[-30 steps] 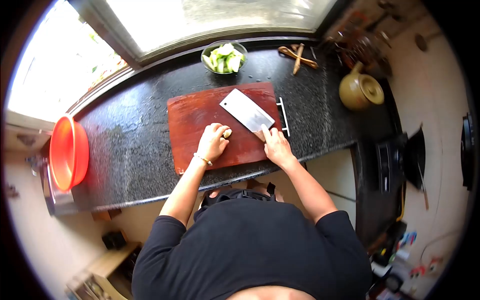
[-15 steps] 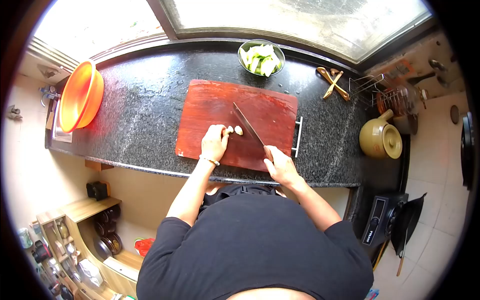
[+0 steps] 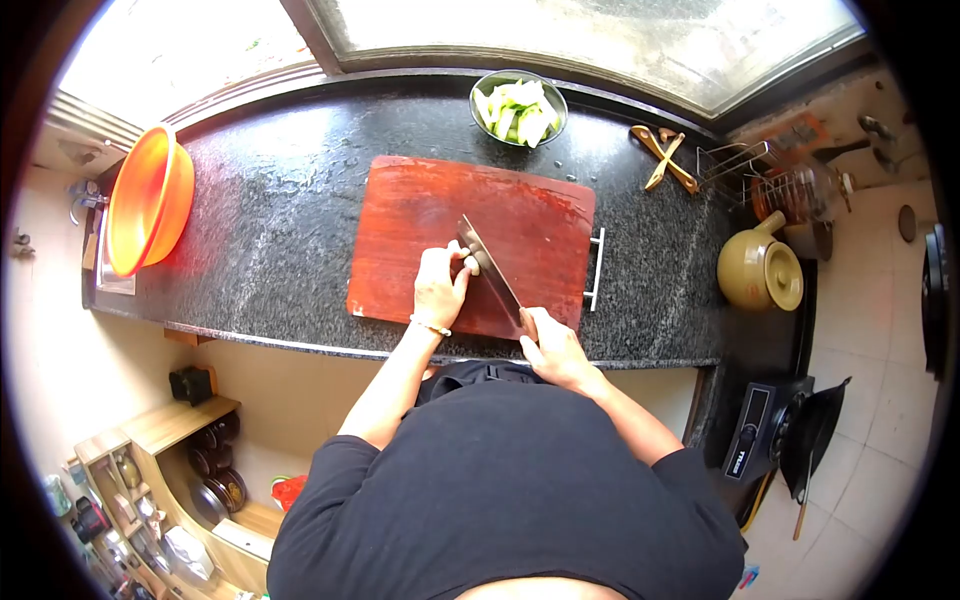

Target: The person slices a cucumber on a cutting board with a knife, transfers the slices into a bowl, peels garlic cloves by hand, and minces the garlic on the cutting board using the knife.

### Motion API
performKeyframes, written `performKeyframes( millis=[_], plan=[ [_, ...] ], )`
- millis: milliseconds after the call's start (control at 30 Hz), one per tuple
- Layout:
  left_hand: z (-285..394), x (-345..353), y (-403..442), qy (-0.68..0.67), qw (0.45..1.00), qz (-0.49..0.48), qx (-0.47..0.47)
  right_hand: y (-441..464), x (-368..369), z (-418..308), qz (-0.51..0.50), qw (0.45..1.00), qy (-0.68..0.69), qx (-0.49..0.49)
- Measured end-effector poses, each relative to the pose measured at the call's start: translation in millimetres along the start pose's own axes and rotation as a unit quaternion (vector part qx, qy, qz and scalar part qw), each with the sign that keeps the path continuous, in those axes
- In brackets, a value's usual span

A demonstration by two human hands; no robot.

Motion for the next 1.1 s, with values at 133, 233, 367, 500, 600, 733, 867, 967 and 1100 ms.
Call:
performKeyframes(
  millis=[133, 233, 367, 500, 600, 733, 867, 967, 1100],
  plan=[
    [7, -3, 11, 0.002, 1.0, 0.025, -0.002, 2, 0, 0, -0.003, 0.999, -0.005, 0.032],
    [-3, 7, 10, 0.005, 0.999, -0.022, 0.038, 2, 4, 2, 0.01, 1.0, -0.009, 0.027],
    [-8, -2, 15, -0.02, 0.992, -0.103, 0.074, -1, 5, 0, 0.023, 1.0, -0.004, 0.013],
    [-11, -12, 12, 0.003, 0.994, -0.061, 0.09, 0, 2, -5, 0.024, 0.999, -0.033, 0.006],
    [-13, -5, 6, -0.001, 0.996, -0.038, 0.085, 5, -1, 2, 0.012, 0.996, -0.09, 0.004],
    [-3, -5, 8, 0.015, 0.995, 0.022, 0.092, 6, -2, -2, 0.071, 0.985, -0.138, -0.072],
    [-16, 2, 3, 0.019, 0.994, -0.003, 0.105, 3, -1, -6, 0.076, 0.971, -0.198, -0.107],
    [-17, 3, 3, 0.022, 0.993, -0.01, 0.112, 2, -1, -5, 0.071, 0.958, -0.251, -0.121],
    [-12, 0, 4, 0.039, 0.992, -0.022, 0.114, 2, -10, -15, 0.05, 0.933, -0.331, -0.13]
  ],
)
Point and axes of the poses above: each hand's wrist, its own y-axis towards the middle knuckle, its own x-axis out of the palm, z = x × y, the point moved 1 cm from there along y, towards the middle knuckle
